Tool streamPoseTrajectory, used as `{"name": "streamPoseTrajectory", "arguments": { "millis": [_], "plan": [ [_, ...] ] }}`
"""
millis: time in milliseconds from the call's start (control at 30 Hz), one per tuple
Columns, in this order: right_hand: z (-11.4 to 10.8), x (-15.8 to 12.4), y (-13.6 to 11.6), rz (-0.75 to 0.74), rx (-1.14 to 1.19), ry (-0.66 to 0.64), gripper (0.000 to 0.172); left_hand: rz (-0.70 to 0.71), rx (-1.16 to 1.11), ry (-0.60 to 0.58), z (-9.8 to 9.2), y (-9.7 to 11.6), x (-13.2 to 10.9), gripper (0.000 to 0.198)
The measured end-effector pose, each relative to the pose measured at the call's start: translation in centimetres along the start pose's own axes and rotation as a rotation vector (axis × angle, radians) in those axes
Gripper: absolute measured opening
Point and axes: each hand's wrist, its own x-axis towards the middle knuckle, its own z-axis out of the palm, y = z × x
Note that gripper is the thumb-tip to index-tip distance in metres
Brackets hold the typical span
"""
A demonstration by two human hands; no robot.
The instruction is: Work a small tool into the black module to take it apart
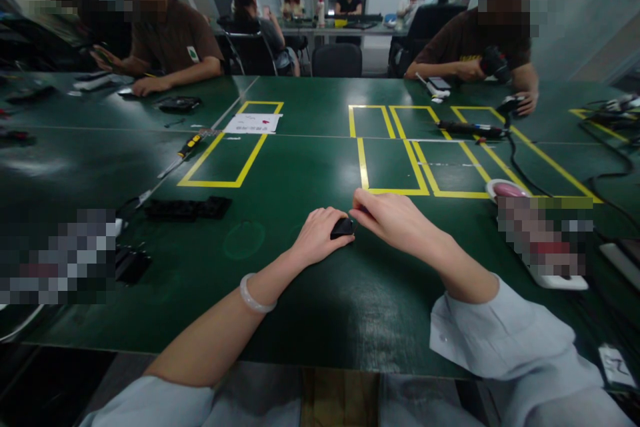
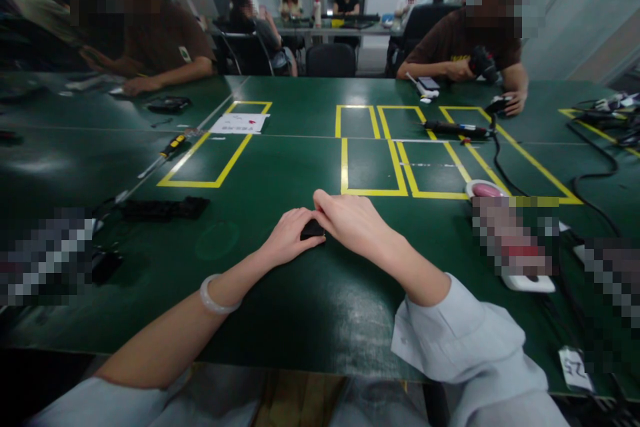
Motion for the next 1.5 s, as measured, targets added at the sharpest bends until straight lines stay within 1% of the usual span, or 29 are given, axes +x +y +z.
{"name": "streamPoseTrajectory", "arguments": {
  "millis": [133,333,567,733,933,1067,1267,1500],
  "plan": [
    [0.11,0.05,-0.08,0.032,-0.054,-0.016,0.022,0.009,0.015,0.007,0.25,-0.14,0.03,0.038],
    [0.2,-0.09,0.11,-0.01,-0.026,0.004,0.018,0.01,0.001,0.016,0.24,-0.13,0.01,0.037],
    [0.17,-0.17,-0.04,-0.017,0.012,0.018,0.015,0.018,-0.003,0.016,0.28,-0.21,0.06,0.038],
    [0.38,0.05,0.05,0.007,-0.037,-0.001,0.024,0.01,-0.003,0.022,0.4,-0.26,0.01,0.037],
    [0.21,-0.04,-0.03,-0.013,-0.02,-0.007,0.016,0.016,-0.013,0.018,0.25,-0.24,-0.01,0.039],
    [0.12,-0.17,-0.25,-0.013,-0.015,-0.006,0.015,0.009,-0.014,0.018,0.3,-0.31,-0.03,0.038],
    [0.18,-0.02,-0.34,0.01,-0.05,-0.019,0.027,0.007,-0.008,0.018,0.48,-0.36,0.03,0.037],
    [0.16,-0.1,-0.24,-0.016,-0.024,-0.015,0.018,0.013,-0.008,0.014,0.32,-0.2,0.0,0.038]
  ]
}}
